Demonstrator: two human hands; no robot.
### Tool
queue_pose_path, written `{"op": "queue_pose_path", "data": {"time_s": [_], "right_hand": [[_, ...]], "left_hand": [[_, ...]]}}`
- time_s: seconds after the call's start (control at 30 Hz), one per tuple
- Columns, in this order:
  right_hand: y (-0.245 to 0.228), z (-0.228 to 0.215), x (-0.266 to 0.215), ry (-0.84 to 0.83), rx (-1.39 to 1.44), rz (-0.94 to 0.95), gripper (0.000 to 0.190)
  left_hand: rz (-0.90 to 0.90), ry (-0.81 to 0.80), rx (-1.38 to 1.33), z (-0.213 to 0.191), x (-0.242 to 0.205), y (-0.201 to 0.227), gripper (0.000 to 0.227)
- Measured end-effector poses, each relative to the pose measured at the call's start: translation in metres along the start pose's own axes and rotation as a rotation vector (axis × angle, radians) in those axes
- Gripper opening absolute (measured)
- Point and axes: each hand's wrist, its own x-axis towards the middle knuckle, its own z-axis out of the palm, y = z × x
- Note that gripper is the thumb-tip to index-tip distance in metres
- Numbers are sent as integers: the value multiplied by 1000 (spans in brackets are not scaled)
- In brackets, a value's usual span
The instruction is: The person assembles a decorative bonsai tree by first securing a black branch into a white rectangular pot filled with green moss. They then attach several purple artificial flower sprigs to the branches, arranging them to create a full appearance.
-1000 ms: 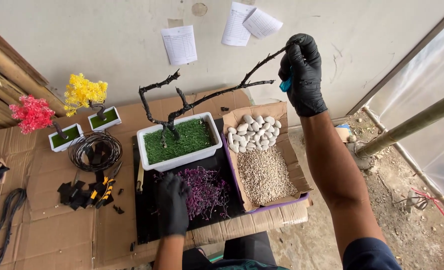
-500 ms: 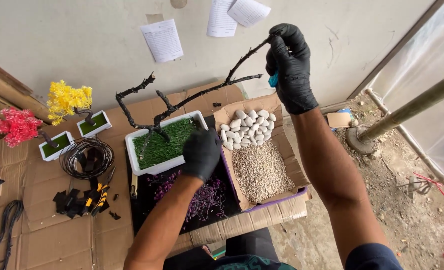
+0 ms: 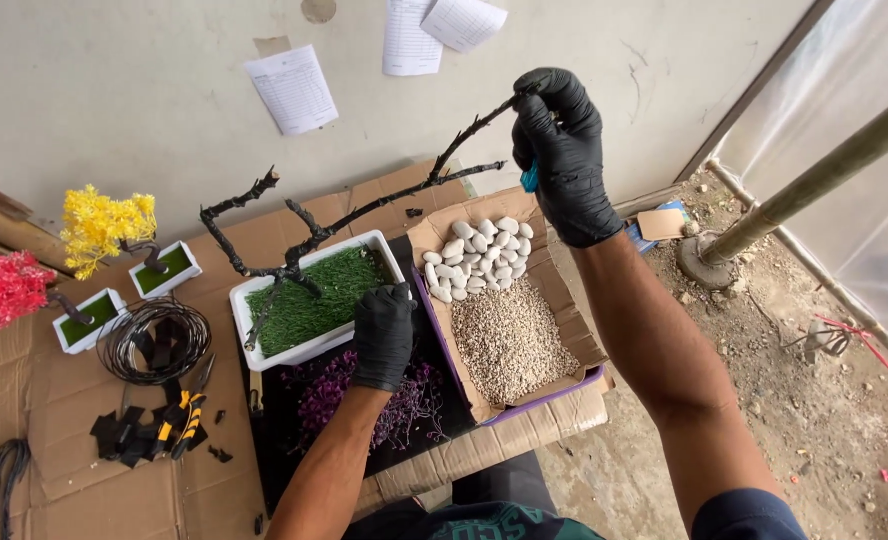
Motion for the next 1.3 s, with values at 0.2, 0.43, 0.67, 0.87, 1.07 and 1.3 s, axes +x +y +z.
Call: {"op": "queue_pose_path", "data": {"time_s": [0.2,0.43,0.67,0.87,1.07,1.3], "right_hand": [[-20,8,-29,81,-11,-3,8],[-45,30,-54,247,-156,-30,9],[-33,17,-43,128,-147,-74,5],[-31,20,-47,227,-192,-60,8],[-21,17,-53,364,-214,-13,8],[-27,24,-57,449,-249,-25,6]], "left_hand": [[54,-143,-111,-32,-18,-2,22],[-7,-68,-367,-126,24,9,18],[17,204,-1218,-217,183,42,17],[-64,-262,-1692,-197,246,56,24],[-121,-411,-1595,-188,255,71,14],[-79,-455,-1577,-193,254,71,14]]}}
